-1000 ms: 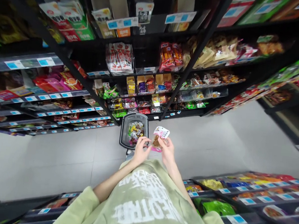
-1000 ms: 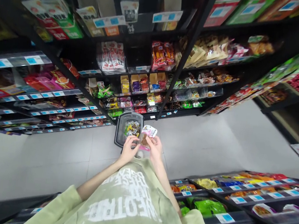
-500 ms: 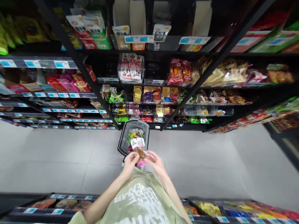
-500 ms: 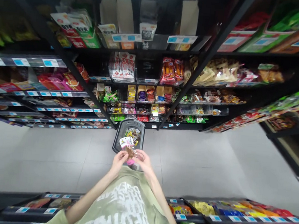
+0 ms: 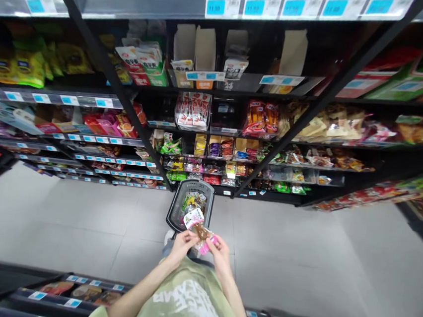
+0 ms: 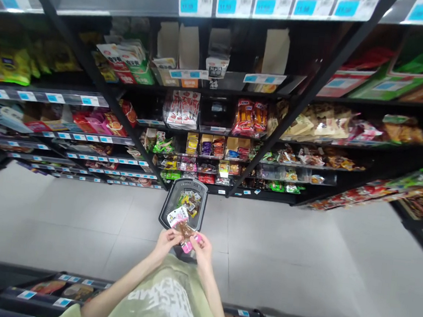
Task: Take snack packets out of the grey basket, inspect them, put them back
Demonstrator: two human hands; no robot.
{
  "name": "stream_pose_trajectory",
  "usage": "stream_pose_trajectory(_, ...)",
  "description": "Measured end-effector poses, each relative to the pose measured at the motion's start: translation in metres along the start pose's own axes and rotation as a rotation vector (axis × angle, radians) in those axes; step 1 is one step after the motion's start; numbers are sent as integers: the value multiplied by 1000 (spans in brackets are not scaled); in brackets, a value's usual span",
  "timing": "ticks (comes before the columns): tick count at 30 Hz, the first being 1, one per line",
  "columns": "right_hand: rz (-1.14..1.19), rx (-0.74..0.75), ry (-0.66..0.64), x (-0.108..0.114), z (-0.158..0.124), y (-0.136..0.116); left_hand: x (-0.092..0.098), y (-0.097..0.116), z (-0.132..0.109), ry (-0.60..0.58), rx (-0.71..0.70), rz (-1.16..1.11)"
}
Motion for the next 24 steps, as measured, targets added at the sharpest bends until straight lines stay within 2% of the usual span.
stream_pose_trajectory(4,53,-38,35,4,2,5,-5,4,0,-16,36,-35)
stream_pose_trajectory(10,59,-106,18,1,9,19,0,4,-3,48,74,-62)
stream_pose_trajectory(15,61,-168,-37,-8,19,25,14,-6,6,167,127,-33)
stream_pose_trajectory(19,75,-237,-87,-18,28,26,28,-11,20,188,142,20)
stream_pose_trajectory(24,97,-241,39,-25,53,39,48,-22,41,189,247,-7)
Point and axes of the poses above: each hand's wrist, its own z-axis towards the middle knuckle, its own x-axis out of the back of the hand, y = z × x, the point moved 2 cm from there along z, towards the middle knuckle, and after that the axes turned 8 degrees about z, right-handed, at the moved point
